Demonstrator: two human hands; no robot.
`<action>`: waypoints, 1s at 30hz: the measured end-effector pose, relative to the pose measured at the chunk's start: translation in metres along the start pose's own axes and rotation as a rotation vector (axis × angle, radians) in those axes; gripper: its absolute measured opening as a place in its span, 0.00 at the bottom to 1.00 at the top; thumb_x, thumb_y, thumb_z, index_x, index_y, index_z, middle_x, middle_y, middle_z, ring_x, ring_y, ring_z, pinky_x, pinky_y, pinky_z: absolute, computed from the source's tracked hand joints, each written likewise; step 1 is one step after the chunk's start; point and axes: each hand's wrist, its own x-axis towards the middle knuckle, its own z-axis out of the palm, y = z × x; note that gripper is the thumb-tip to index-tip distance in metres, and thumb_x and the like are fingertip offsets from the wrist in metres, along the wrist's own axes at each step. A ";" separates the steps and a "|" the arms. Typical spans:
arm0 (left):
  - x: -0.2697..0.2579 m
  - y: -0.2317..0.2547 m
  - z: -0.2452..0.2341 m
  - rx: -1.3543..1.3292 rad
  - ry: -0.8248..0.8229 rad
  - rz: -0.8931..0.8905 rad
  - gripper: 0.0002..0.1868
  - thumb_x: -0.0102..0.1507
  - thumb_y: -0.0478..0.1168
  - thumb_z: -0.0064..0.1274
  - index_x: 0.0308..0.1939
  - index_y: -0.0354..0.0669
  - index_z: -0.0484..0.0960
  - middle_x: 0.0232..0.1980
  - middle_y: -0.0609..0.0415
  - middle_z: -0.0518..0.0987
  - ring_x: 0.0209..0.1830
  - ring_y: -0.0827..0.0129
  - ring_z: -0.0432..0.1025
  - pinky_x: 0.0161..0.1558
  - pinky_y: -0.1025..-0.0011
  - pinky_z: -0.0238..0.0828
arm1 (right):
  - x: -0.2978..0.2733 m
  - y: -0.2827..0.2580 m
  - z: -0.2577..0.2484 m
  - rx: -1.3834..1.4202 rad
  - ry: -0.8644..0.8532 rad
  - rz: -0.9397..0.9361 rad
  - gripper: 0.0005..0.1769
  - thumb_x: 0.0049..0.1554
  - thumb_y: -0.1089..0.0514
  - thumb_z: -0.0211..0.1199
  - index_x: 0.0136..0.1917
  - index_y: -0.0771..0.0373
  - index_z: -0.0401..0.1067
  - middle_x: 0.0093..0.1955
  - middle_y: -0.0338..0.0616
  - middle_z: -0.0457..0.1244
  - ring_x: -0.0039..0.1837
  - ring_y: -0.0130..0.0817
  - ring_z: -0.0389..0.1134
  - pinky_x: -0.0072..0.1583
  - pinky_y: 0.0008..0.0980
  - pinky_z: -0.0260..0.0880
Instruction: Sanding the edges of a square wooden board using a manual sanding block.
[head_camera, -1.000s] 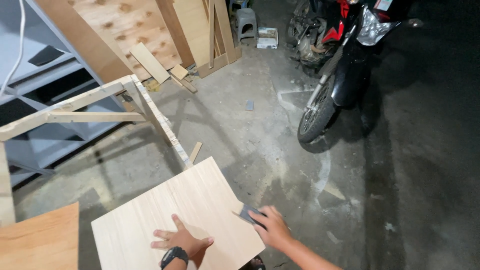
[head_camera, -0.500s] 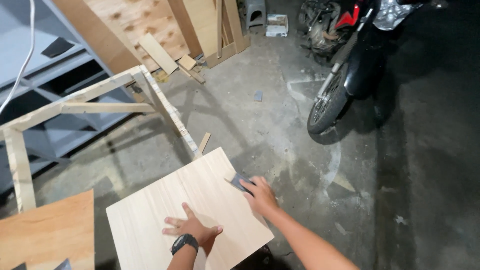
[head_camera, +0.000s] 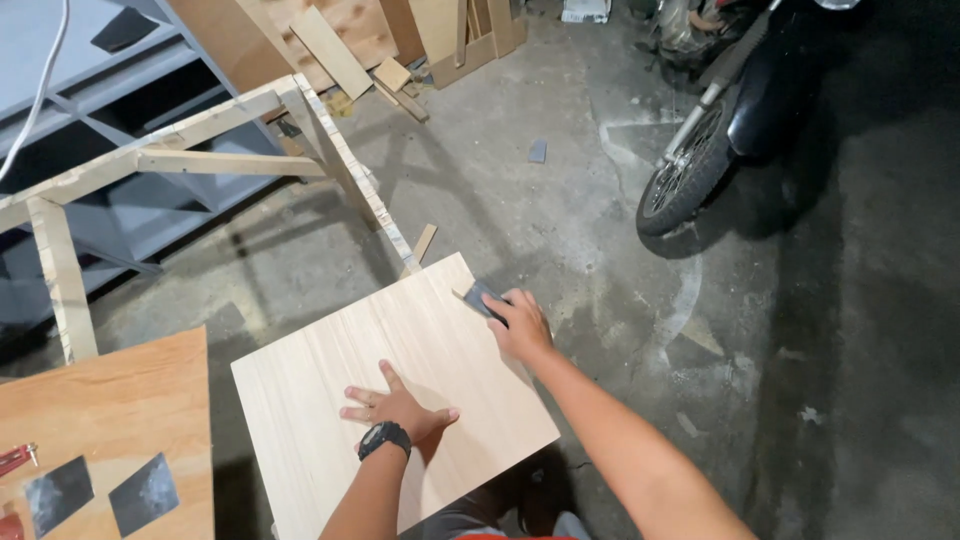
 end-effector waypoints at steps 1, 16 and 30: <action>0.002 0.000 0.002 0.001 -0.004 -0.005 0.90 0.52 0.73 0.80 0.87 0.71 0.13 0.88 0.29 0.09 0.89 0.25 0.15 0.69 0.18 0.55 | -0.009 0.001 -0.005 0.002 -0.006 0.002 0.28 0.63 0.53 0.67 0.77 0.42 0.76 0.59 0.40 0.63 0.66 0.47 0.63 0.62 0.50 0.69; -0.010 0.001 -0.001 0.036 0.063 0.053 0.84 0.56 0.74 0.77 0.89 0.63 0.20 0.89 0.21 0.23 0.88 0.21 0.25 0.65 0.11 0.51 | -0.055 0.006 -0.027 -0.061 -0.052 -0.012 0.22 0.66 0.44 0.64 0.73 0.40 0.78 0.64 0.51 0.67 0.69 0.54 0.68 0.69 0.53 0.70; -0.012 0.005 -0.007 0.060 0.023 0.032 0.85 0.55 0.76 0.75 0.89 0.62 0.19 0.88 0.21 0.22 0.88 0.21 0.25 0.66 0.12 0.52 | -0.254 0.049 -0.048 -0.153 -0.147 0.071 0.24 0.61 0.41 0.68 0.71 0.30 0.78 0.64 0.34 0.65 0.67 0.41 0.68 0.67 0.41 0.71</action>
